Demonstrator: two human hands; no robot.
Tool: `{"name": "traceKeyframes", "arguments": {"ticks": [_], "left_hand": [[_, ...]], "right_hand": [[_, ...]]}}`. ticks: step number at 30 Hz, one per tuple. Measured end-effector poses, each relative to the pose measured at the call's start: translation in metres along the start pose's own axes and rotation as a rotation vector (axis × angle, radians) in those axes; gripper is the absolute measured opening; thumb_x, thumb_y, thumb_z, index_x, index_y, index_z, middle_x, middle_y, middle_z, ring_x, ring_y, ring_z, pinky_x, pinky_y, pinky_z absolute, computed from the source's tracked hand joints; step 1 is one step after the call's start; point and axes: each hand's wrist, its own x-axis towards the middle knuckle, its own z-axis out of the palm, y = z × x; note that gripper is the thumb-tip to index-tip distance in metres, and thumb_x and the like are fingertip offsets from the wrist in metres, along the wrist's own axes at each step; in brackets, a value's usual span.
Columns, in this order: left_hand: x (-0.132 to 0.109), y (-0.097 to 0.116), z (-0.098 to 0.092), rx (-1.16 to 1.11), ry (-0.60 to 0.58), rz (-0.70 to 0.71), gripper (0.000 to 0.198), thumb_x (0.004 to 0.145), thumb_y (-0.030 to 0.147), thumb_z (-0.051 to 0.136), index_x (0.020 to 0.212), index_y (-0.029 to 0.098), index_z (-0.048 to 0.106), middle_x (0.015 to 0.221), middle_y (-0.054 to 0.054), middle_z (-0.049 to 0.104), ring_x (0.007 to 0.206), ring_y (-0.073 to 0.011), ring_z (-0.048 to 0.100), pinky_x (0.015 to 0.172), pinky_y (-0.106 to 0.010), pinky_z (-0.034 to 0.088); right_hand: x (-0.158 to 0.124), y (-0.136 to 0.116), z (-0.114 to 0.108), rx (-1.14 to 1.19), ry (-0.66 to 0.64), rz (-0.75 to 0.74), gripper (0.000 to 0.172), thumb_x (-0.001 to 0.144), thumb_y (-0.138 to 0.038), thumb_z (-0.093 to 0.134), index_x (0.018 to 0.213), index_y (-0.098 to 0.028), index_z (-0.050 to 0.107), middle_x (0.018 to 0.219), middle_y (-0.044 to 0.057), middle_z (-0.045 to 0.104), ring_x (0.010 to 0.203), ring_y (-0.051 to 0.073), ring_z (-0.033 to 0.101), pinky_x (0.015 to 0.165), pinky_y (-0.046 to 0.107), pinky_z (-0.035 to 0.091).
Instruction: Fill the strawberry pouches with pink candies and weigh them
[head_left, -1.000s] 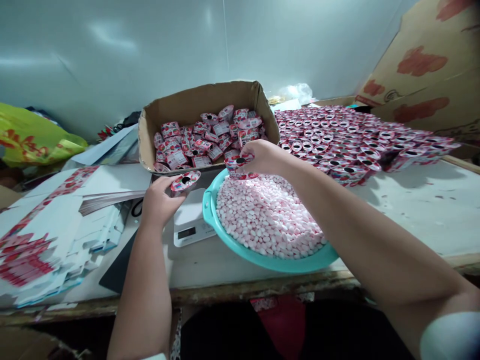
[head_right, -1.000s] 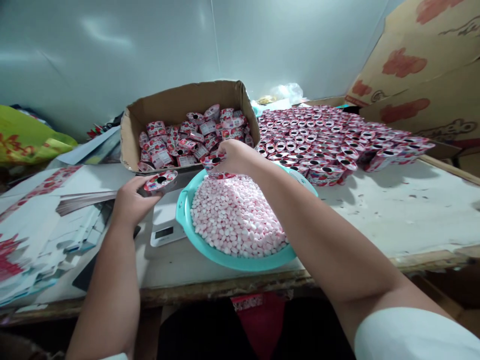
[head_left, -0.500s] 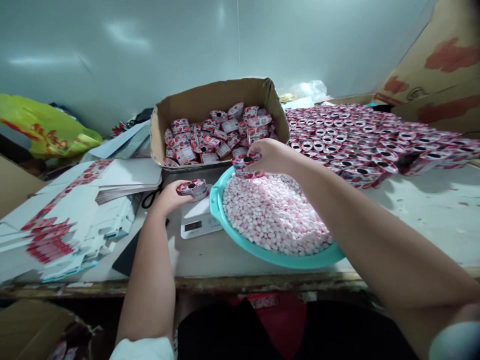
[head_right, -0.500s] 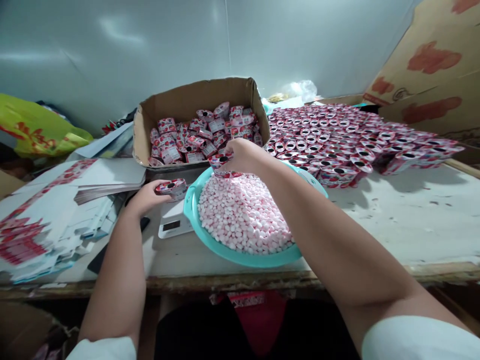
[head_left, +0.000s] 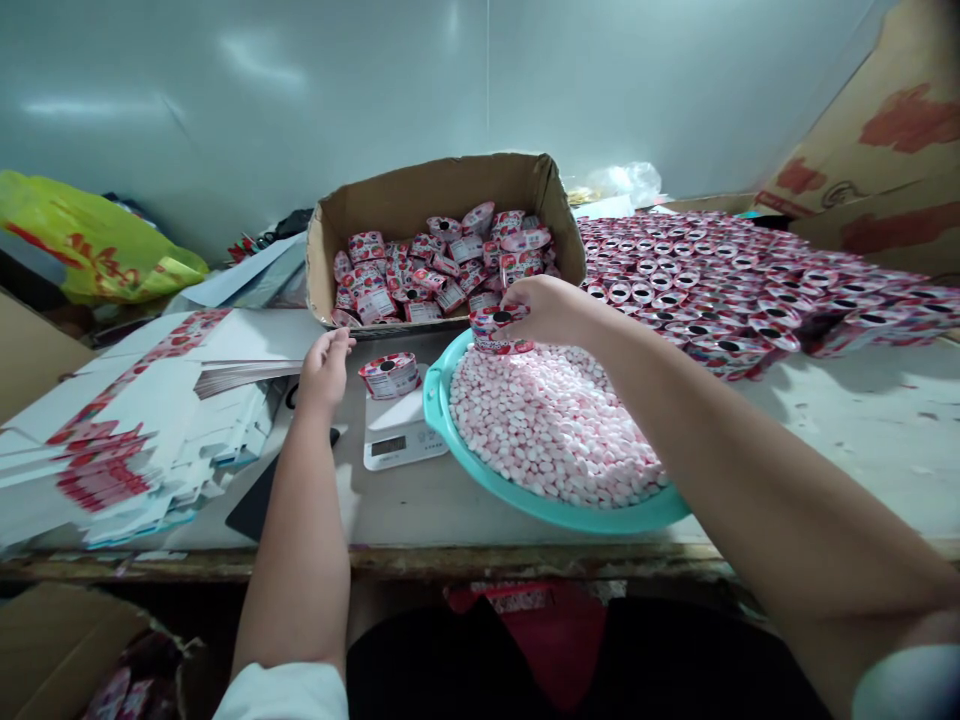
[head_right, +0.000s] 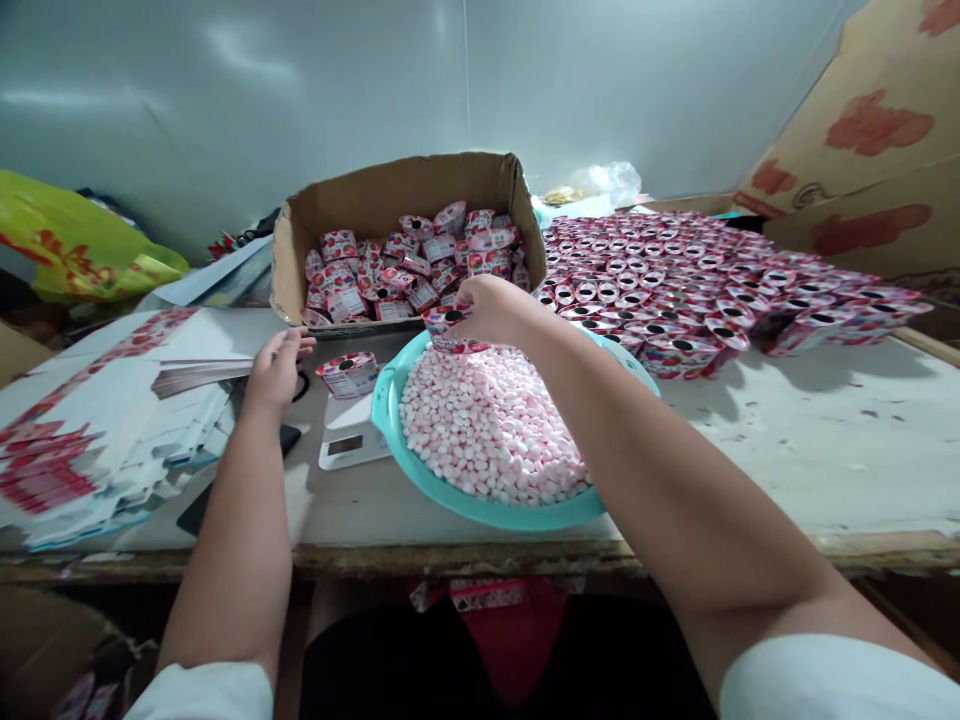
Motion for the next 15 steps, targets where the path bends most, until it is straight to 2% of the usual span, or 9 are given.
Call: {"name": "traceKeyframes", "arguments": {"ticks": [6,15], "left_hand": [[0.0022,-0.0023,-0.0031,0.0,0.044,-0.037,0.066,0.088,0.072,0.041,0.111,0.016,0.067,0.111,-0.014,0.072,0.104,-0.0236,0.066,0.093,-0.036,0.05],[0.0007,0.0027,-0.0041,-0.018,0.069,-0.037,0.07,0.086,0.075,0.04,0.11,0.015,0.068,0.11,-0.014,0.073,0.104,-0.0241,0.067,0.09,-0.034,0.052]], "right_hand": [[-0.0013,-0.0013,-0.001,0.0,-0.004,0.0,0.044,0.068,-0.045,0.079,0.101,-0.017,0.071,0.086,0.002,0.066,0.075,0.017,0.055,0.059,0.028,0.035],[0.0007,0.0017,-0.0001,0.002,-0.012,-0.02,0.041,0.07,-0.044,0.079,0.1,-0.018,0.071,0.086,0.003,0.066,0.073,0.017,0.055,0.059,0.029,0.036]]}}
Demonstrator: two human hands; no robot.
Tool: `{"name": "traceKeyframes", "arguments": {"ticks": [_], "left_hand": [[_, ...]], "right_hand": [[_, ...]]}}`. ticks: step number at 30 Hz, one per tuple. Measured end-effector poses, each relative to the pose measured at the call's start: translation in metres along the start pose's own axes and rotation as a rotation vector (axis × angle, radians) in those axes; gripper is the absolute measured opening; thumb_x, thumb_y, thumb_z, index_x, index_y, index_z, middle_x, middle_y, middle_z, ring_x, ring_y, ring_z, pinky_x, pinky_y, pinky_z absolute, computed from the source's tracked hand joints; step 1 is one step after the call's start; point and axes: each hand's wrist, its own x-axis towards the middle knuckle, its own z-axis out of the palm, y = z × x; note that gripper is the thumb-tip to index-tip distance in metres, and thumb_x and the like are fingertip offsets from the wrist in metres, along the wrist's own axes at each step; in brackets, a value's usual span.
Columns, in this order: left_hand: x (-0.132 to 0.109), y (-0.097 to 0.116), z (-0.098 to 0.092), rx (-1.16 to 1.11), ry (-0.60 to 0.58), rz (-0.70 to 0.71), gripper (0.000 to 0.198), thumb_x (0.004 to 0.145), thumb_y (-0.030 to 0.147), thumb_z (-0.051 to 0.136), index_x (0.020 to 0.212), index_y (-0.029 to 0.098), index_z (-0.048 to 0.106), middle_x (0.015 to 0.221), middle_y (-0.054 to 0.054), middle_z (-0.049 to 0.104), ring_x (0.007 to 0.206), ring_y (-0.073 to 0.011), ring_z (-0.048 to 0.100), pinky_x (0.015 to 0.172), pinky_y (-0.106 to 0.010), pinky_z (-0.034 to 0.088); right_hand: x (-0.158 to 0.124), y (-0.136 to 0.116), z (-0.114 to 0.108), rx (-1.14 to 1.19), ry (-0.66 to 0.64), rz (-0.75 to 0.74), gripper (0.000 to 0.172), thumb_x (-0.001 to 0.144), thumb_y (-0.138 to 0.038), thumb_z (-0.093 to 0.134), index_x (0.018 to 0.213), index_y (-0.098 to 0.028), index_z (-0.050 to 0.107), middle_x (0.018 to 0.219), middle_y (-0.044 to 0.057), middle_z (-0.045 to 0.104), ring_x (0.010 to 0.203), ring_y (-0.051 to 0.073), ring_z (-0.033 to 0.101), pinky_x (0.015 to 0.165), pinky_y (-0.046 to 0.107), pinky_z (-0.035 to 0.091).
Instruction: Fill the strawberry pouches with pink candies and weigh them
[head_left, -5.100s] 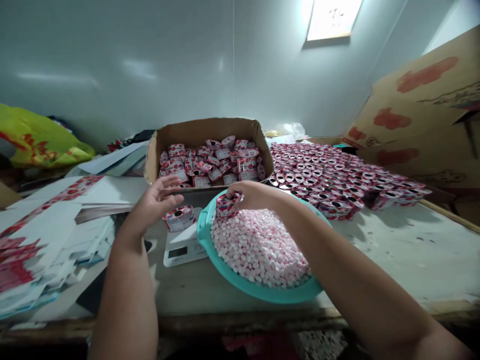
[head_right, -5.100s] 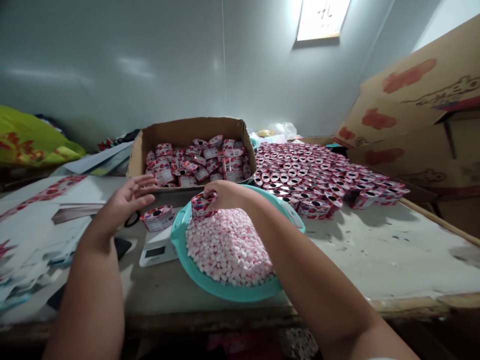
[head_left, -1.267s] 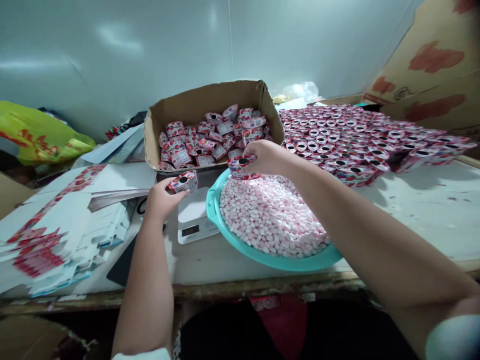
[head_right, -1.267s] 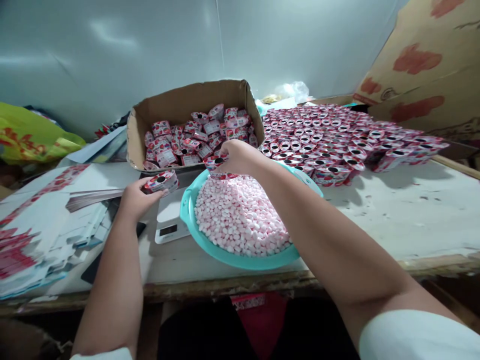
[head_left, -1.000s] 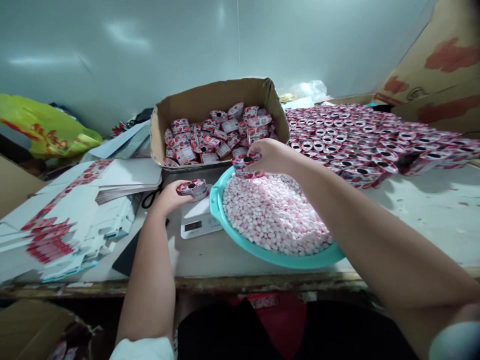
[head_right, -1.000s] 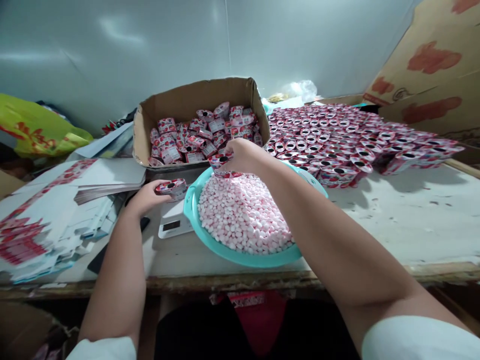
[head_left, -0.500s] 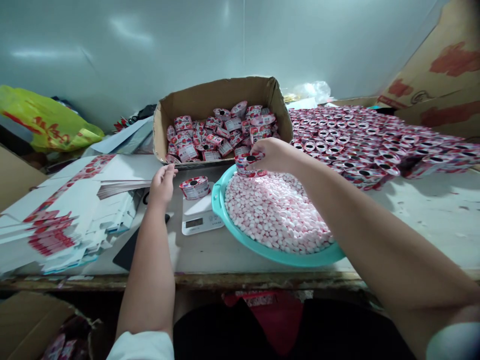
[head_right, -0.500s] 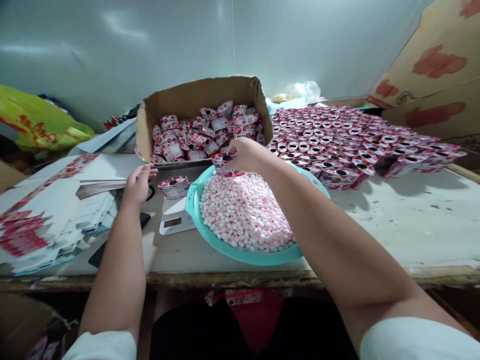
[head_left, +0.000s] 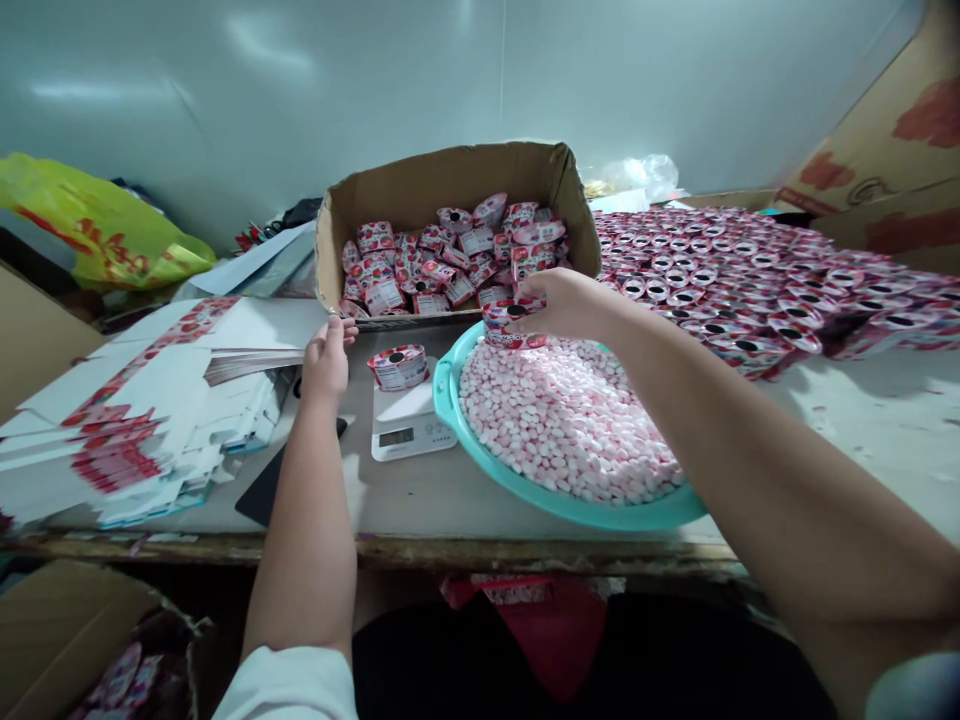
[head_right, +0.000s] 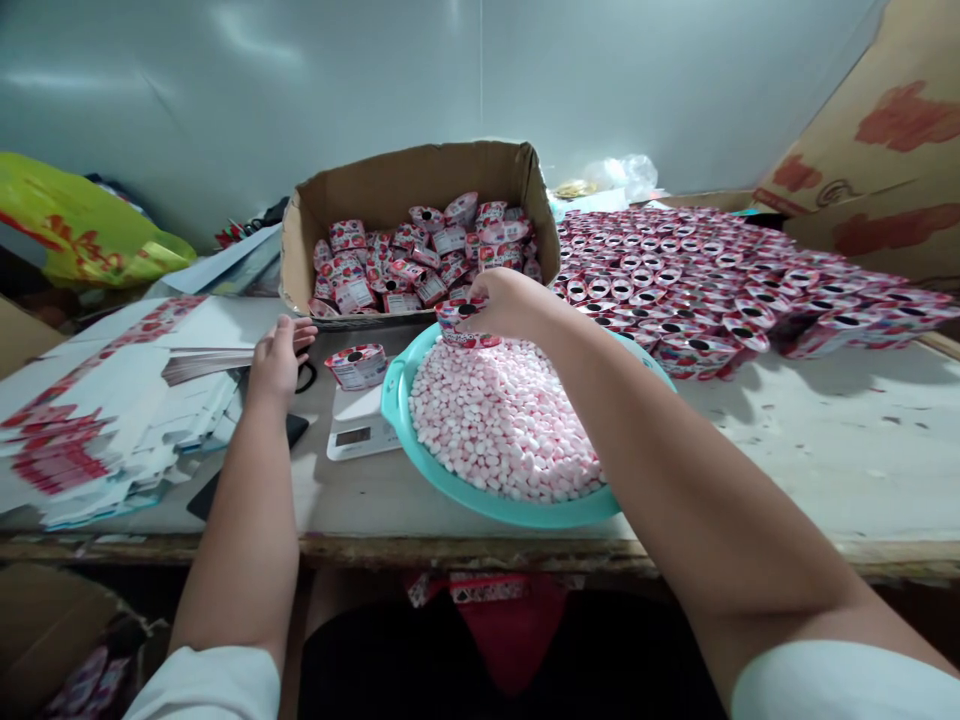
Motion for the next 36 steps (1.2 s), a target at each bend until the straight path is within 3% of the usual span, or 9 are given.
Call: {"name": "traceKeyframes", "arguments": {"ticks": [6,11,16,20,22,25,29,32,36], "left_hand": [[0.0,-0.001,0.0,0.006,-0.034,0.021,0.069,0.087,0.074,0.041,0.11,0.016,0.069,0.11,-0.013,0.073,0.104,-0.0247,0.066,0.091,-0.035,0.051],[-0.002,-0.001,0.001,0.051,-0.101,-0.002,0.061,0.088,0.07,0.046,0.109,0.017,0.068,0.111,-0.011,0.072,0.106,-0.0247,0.064,0.092,-0.035,0.049],[-0.006,-0.001,0.002,0.101,-0.173,0.04,0.05,0.083,0.056,0.064,0.114,0.016,0.067,0.113,-0.011,0.071,0.106,-0.0249,0.064,0.093,-0.036,0.048],[-0.024,0.021,0.009,0.165,-0.147,0.343,0.033,0.084,0.042,0.067,0.107,0.019,0.072,0.112,-0.007,0.069,0.104,-0.0209,0.063,0.092,-0.033,0.048],[-0.04,0.038,0.017,0.219,-0.273,0.511,0.023,0.088,0.038,0.065,0.096,0.02,0.075,0.1,-0.005,0.07,0.096,-0.0189,0.064,0.088,-0.032,0.049],[-0.069,0.058,0.033,0.324,-0.464,0.62,0.022,0.09,0.038,0.065,0.097,0.021,0.076,0.096,-0.004,0.069,0.094,-0.0197,0.063,0.087,-0.034,0.048],[-0.093,0.071,0.05,0.468,-0.484,0.598,0.023,0.087,0.037,0.067,0.099,0.02,0.077,0.104,-0.006,0.07,0.099,-0.0229,0.063,0.095,-0.039,0.047],[-0.094,0.076,0.058,0.584,-0.485,0.55,0.022,0.083,0.035,0.071,0.098,0.021,0.079,0.106,-0.005,0.072,0.099,-0.0255,0.063,0.096,-0.042,0.047],[-0.088,0.082,0.064,0.755,-0.589,0.491,0.02,0.085,0.035,0.065,0.09,0.022,0.08,0.101,-0.005,0.075,0.093,-0.0268,0.063,0.092,-0.042,0.048]], "right_hand": [[-0.001,-0.003,-0.001,-0.015,-0.024,0.03,0.033,0.072,-0.042,0.078,0.093,-0.018,0.071,0.073,0.001,0.062,0.066,0.017,0.053,0.057,0.029,0.034],[-0.001,-0.003,0.0,-0.012,-0.054,0.023,0.031,0.072,-0.04,0.077,0.093,-0.018,0.071,0.076,0.001,0.064,0.067,0.017,0.055,0.057,0.029,0.035],[0.0,-0.003,0.001,-0.04,-0.057,0.022,0.027,0.073,-0.039,0.076,0.091,-0.019,0.071,0.074,0.0,0.063,0.066,0.017,0.054,0.056,0.029,0.034],[0.003,0.001,0.003,-0.028,-0.066,-0.019,0.03,0.074,-0.041,0.075,0.092,-0.018,0.069,0.075,0.0,0.062,0.067,0.016,0.053,0.057,0.028,0.034],[0.004,0.002,0.003,-0.036,-0.07,-0.037,0.031,0.074,-0.041,0.074,0.092,-0.016,0.068,0.076,0.0,0.061,0.068,0.015,0.053,0.059,0.027,0.034],[0.004,0.004,0.004,-0.032,-0.073,-0.035,0.034,0.074,-0.041,0.074,0.096,-0.016,0.066,0.081,0.0,0.063,0.072,0.014,0.054,0.061,0.025,0.035],[0.003,0.003,0.004,-0.041,-0.078,-0.006,0.04,0.074,-0.044,0.074,0.102,-0.016,0.066,0.086,0.0,0.065,0.07,0.012,0.053,0.057,0.024,0.032],[0.004,0.003,0.005,-0.07,-0.072,-0.019,0.041,0.074,-0.042,0.074,0.103,-0.014,0.068,0.087,0.002,0.066,0.068,0.012,0.052,0.055,0.025,0.03],[0.003,0.003,0.004,-0.05,-0.059,-0.058,0.041,0.074,-0.04,0.074,0.106,-0.014,0.068,0.097,0.005,0.069,0.073,0.013,0.055,0.057,0.025,0.032]]}}
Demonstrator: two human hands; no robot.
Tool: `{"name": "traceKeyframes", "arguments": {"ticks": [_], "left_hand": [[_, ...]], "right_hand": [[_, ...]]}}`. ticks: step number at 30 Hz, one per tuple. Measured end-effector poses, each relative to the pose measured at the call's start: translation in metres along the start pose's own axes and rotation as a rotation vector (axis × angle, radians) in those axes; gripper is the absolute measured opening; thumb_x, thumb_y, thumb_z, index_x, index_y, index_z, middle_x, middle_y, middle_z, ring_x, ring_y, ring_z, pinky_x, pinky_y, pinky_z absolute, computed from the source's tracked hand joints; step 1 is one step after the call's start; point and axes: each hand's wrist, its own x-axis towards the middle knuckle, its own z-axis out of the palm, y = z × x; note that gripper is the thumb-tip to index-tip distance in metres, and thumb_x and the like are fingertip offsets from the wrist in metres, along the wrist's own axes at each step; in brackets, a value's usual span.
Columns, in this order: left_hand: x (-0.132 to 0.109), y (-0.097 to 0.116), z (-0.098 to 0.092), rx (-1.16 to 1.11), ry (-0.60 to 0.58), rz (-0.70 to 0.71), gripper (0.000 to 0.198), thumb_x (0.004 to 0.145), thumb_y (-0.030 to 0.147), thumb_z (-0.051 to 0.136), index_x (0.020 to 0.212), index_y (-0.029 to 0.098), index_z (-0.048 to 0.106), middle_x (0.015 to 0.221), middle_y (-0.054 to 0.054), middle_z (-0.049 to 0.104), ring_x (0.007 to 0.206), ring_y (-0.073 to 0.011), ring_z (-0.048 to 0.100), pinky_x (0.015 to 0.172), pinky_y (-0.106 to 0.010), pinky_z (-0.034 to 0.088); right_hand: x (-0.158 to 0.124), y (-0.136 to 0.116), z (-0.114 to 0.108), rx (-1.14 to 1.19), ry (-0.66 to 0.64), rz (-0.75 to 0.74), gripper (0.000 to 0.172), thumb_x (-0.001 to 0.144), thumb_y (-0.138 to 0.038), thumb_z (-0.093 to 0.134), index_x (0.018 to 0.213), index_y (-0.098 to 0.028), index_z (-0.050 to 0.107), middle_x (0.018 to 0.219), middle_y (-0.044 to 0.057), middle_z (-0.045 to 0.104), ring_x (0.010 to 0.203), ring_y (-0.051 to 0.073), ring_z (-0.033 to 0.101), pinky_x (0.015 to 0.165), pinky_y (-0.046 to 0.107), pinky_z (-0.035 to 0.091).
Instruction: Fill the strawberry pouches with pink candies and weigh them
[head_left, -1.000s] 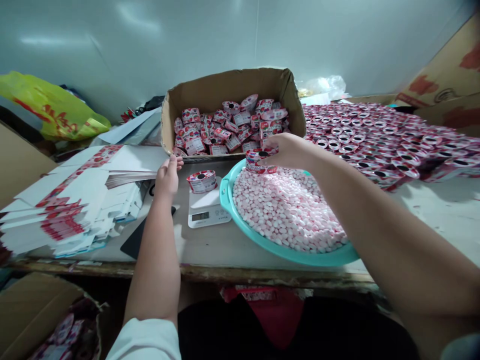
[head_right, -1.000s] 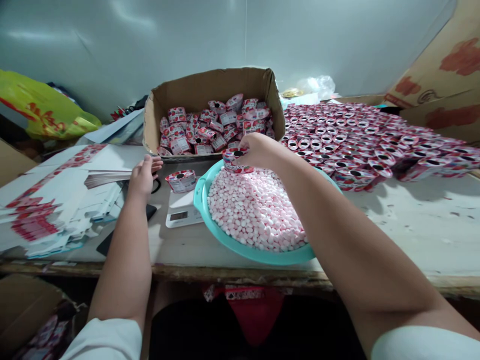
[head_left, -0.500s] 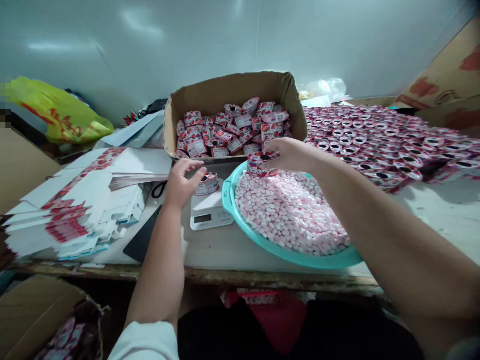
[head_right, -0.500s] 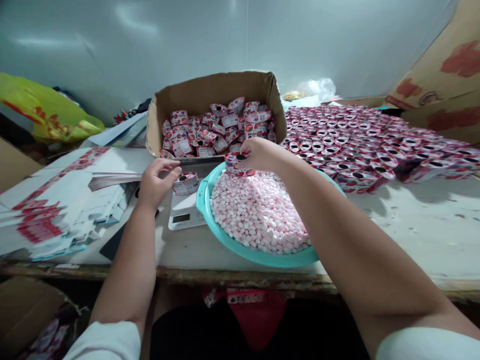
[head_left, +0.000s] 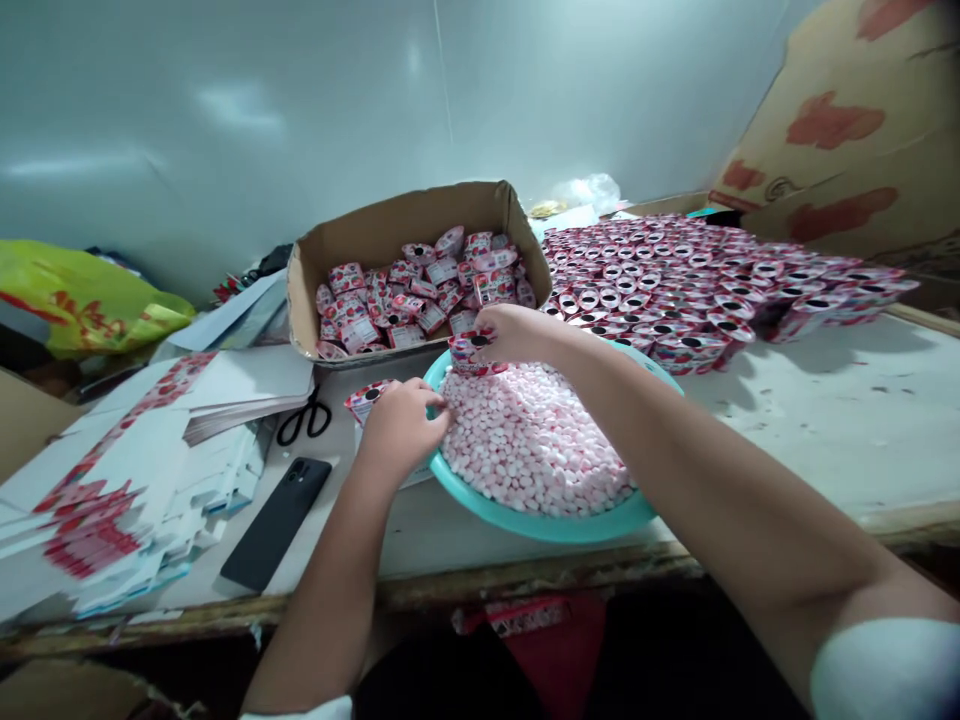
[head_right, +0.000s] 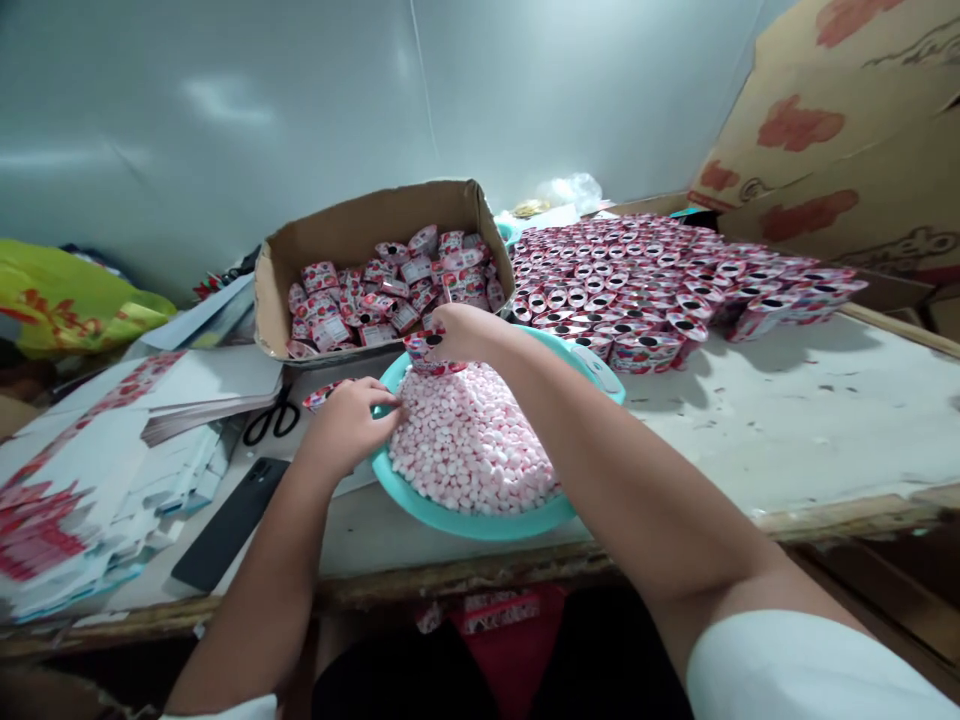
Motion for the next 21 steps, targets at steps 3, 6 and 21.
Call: {"name": "traceKeyframes", "arguments": {"ticks": [3,6,21], "left_hand": [[0.001,0.005,0.0,0.008,-0.03,-0.011,0.02,0.087,0.029,0.061,0.09,0.023,0.08,0.101,-0.005,0.076,0.096,-0.0265,0.064,0.094,-0.041,0.048],[0.0,0.012,0.0,0.002,-0.015,-0.018,0.02,0.086,0.026,0.059,0.089,0.023,0.079,0.1,-0.005,0.076,0.1,-0.0265,0.065,0.095,-0.04,0.048],[0.018,-0.104,-0.022,0.026,-0.107,-0.368,0.056,0.076,0.052,0.058,0.119,0.017,0.066,0.111,-0.016,0.074,0.103,-0.0358,0.07,0.087,-0.045,0.056]], "right_hand": [[-0.004,-0.001,-0.003,0.027,0.01,-0.019,0.04,0.073,-0.041,0.075,0.104,-0.016,0.068,0.098,0.005,0.071,0.078,0.015,0.057,0.06,0.024,0.034],[-0.007,-0.003,-0.007,0.051,0.018,-0.031,0.037,0.075,-0.044,0.075,0.099,-0.016,0.069,0.097,0.007,0.073,0.08,0.017,0.06,0.061,0.025,0.035],[-0.022,-0.02,-0.024,0.183,0.182,0.078,0.033,0.091,-0.044,0.055,0.11,-0.019,0.064,0.119,0.008,0.067,0.1,0.021,0.066,0.075,0.027,0.049]]}}
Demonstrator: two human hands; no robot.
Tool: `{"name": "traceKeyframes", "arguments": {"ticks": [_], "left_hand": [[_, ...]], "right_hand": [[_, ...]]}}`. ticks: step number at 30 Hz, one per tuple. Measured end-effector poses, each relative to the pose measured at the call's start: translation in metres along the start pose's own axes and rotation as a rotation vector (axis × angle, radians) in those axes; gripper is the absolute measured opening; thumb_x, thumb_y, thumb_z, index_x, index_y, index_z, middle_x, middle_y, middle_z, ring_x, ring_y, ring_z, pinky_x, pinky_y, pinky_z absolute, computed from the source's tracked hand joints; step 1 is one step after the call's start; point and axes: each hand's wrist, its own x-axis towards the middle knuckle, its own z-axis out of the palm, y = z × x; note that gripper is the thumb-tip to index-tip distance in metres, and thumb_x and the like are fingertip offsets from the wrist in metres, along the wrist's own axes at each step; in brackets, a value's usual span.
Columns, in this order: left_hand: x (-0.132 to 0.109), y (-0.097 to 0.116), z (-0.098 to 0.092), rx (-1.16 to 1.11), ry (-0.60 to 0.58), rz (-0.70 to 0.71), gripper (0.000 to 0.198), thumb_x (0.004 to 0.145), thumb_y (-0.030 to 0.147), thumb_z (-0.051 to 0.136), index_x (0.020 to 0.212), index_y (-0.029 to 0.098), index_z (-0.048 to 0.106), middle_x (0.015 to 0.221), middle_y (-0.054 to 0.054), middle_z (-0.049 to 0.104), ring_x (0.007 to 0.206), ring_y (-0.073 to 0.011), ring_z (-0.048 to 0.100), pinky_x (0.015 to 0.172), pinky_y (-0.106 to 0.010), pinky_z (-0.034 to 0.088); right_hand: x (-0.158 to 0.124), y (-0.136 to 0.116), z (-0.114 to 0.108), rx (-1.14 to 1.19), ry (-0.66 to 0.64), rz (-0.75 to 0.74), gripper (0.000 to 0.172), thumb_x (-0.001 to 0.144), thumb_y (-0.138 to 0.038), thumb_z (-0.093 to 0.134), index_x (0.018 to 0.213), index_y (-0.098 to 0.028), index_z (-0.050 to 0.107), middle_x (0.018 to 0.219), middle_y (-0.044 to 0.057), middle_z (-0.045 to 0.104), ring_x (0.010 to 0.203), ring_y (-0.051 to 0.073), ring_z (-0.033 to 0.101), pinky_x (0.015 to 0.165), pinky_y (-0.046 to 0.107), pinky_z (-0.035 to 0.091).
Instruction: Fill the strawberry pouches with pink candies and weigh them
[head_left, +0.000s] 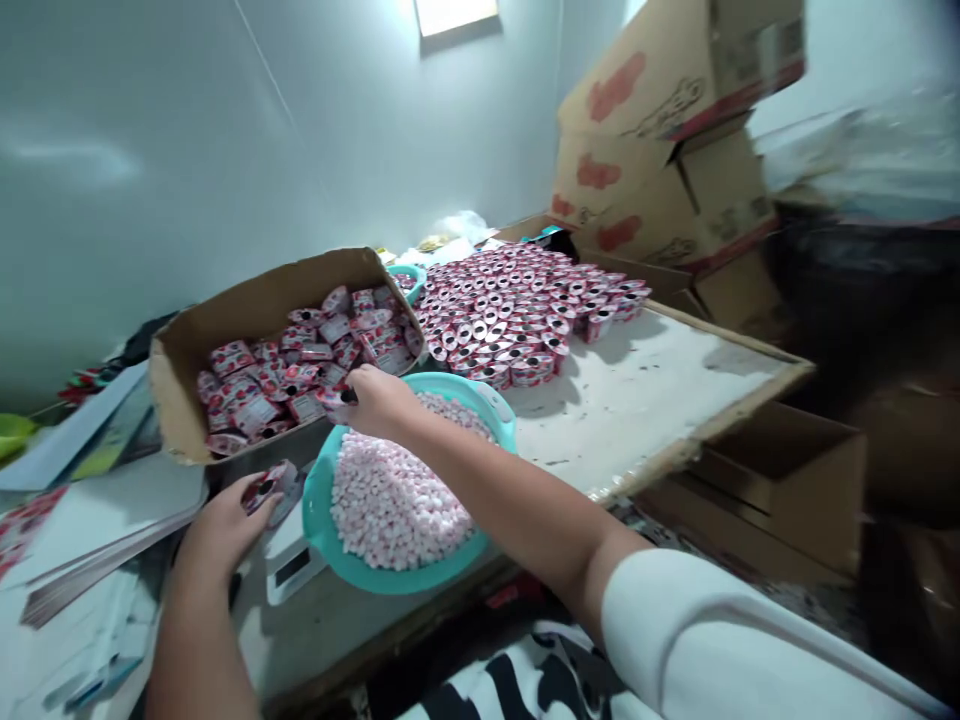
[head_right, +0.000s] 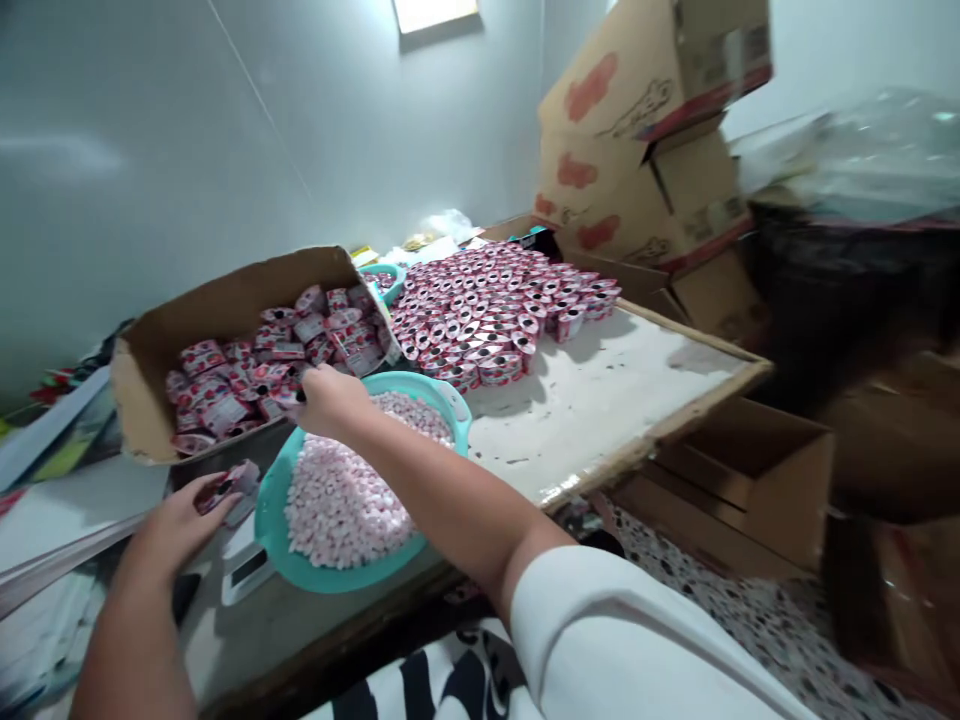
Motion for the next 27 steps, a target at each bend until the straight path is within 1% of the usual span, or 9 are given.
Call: {"name": "traceKeyframes", "arguments": {"ticks": [4,6,8,10,14,16,19,23,27], "left_hand": [[-0.023,0.054,-0.038,0.196,0.236,0.012,0.053,0.084,0.058,0.048,0.118,0.02,0.064,0.113,-0.017,0.07,0.101,-0.0382,0.068,0.077,-0.045,0.056],[-0.028,0.094,-0.059,0.175,0.392,0.152,0.052,0.085,0.059,0.047,0.12,0.023,0.061,0.113,-0.014,0.07,0.1,-0.0365,0.068,0.077,-0.045,0.055],[-0.027,0.143,-0.072,0.086,0.494,0.313,0.049,0.082,0.06,0.052,0.116,0.025,0.061,0.109,-0.01,0.07,0.094,-0.0333,0.069,0.076,-0.043,0.054],[-0.022,0.204,-0.073,-0.025,0.334,0.534,0.049,0.075,0.059,0.061,0.11,0.025,0.063,0.102,-0.005,0.071,0.089,-0.0275,0.069,0.074,-0.037,0.053],[-0.011,0.345,-0.043,-0.211,0.048,0.893,0.04,0.07,0.045,0.066,0.102,0.02,0.066,0.093,-0.002,0.073,0.078,-0.0176,0.066,0.069,-0.027,0.049],[-0.005,0.411,-0.018,-0.025,-0.064,0.967,0.04,0.072,0.045,0.066,0.103,0.02,0.068,0.09,-0.002,0.074,0.076,-0.0165,0.065,0.067,-0.026,0.047],[0.009,0.489,0.023,0.123,-0.107,0.989,0.032,0.07,0.048,0.067,0.085,0.02,0.072,0.081,-0.004,0.074,0.075,-0.02,0.066,0.065,-0.027,0.045],[0.031,0.55,0.073,0.277,-0.127,0.922,0.035,0.07,0.048,0.066,0.082,0.016,0.073,0.085,-0.012,0.074,0.085,-0.0282,0.07,0.068,-0.029,0.047],[0.047,0.576,0.102,0.33,-0.131,0.869,0.044,0.073,0.055,0.063,0.09,0.015,0.074,0.093,-0.017,0.075,0.096,-0.0341,0.071,0.074,-0.034,0.05]], "right_hand": [[-0.053,-0.001,-0.046,0.033,0.366,0.05,0.028,0.092,-0.029,0.052,0.115,-0.016,0.06,0.12,0.01,0.063,0.094,0.021,0.064,0.078,0.032,0.05],[-0.101,0.014,-0.067,-0.014,0.553,0.027,0.025,0.093,-0.027,0.054,0.114,-0.017,0.062,0.114,0.01,0.065,0.099,0.023,0.062,0.086,0.036,0.048],[-0.156,0.038,-0.08,-0.011,0.677,0.113,0.027,0.09,-0.026,0.059,0.116,-0.018,0.062,0.109,0.009,0.066,0.098,0.024,0.062,0.087,0.037,0.049],[-0.214,0.067,-0.084,0.006,0.747,0.266,0.029,0.088,-0.025,0.061,0.116,-0.018,0.061,0.108,0.01,0.066,0.097,0.024,0.062,0.087,0.036,0.05],[-0.323,0.116,-0.078,-0.124,0.814,0.643,0.029,0.087,-0.028,0.058,0.113,-0.018,0.061,0.109,0.012,0.065,0.102,0.027,0.063,0.091,0.038,0.051],[-0.371,0.131,-0.07,-0.198,0.816,0.807,0.032,0.089,-0.039,0.056,0.113,-0.018,0.062,0.111,0.012,0.066,0.103,0.028,0.064,0.093,0.04,0.051],[-0.429,0.141,-0.053,-0.245,0.804,1.065,0.037,0.085,-0.049,0.054,0.105,-0.02,0.064,0.108,0.012,0.068,0.098,0.031,0.067,0.087,0.044,0.053],[-0.473,0.137,-0.037,-0.215,0.798,1.279,0.04,0.082,-0.054,0.053,0.101,-0.021,0.066,0.106,0.013,0.069,0.098,0.032,0.069,0.087,0.044,0.055],[-0.486,0.131,-0.037,-0.181,0.786,1.337,0.038,0.081,-0.053,0.052,0.097,-0.022,0.066,0.105,0.012,0.071,0.094,0.031,0.07,0.086,0.044,0.056]]}}
